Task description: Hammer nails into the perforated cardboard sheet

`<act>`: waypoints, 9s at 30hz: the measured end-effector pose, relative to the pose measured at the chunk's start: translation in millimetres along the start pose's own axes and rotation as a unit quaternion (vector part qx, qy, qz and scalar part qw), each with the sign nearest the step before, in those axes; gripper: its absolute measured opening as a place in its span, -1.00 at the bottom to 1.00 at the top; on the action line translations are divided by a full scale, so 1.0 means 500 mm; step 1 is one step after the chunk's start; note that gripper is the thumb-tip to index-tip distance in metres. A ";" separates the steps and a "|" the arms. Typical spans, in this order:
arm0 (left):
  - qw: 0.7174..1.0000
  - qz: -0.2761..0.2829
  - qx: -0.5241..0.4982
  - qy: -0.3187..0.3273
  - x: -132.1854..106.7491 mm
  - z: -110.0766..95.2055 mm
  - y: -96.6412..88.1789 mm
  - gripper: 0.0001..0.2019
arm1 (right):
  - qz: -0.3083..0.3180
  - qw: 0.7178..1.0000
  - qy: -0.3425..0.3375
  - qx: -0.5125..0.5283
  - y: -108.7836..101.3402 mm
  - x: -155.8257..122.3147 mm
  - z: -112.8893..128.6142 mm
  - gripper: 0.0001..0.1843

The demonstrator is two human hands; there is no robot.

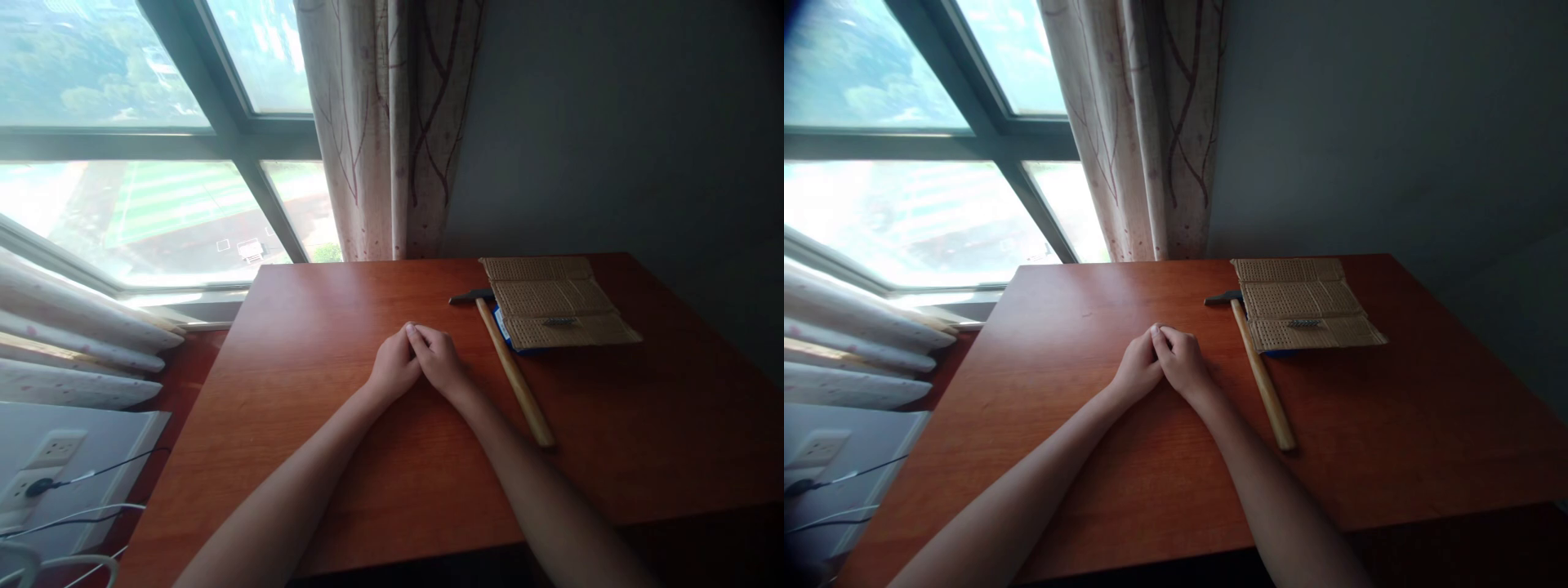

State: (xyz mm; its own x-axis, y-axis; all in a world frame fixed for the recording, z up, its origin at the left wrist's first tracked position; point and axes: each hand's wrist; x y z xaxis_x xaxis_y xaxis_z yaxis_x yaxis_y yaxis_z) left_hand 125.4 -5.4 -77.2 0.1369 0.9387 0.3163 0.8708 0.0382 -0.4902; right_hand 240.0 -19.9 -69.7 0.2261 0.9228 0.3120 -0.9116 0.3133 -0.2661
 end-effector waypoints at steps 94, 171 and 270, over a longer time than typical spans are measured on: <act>1.000 0.001 0.005 0.004 0.000 -0.001 0.002 -0.96 | -0.001 1.000 -0.007 -0.012 -0.001 0.001 0.000 -0.55; 0.999 0.021 0.015 0.034 -0.005 -0.015 -0.006 -0.88 | -0.094 0.995 -0.028 -0.012 -0.016 -0.001 0.013 -0.54; 0.976 0.173 0.070 0.111 -0.010 -0.030 -0.023 -0.74 | 0.005 0.850 0.025 -0.527 -0.300 -0.162 -0.053 -0.42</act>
State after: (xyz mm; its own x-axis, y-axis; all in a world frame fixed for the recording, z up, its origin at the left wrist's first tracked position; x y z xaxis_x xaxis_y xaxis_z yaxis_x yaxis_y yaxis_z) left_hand 121.6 -15.8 -61.0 0.5249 0.8062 0.2729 0.6831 -0.2077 -0.7001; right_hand 367.5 -135.5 -79.1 0.2589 0.9265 0.2730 -0.1068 0.3084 -0.9452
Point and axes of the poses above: each hand's wrist, its own x-axis towards the middle knuckle, its own y-axis out of the palm, z = x × y, and after that the axes turned 15 degrees about -z, right-handed
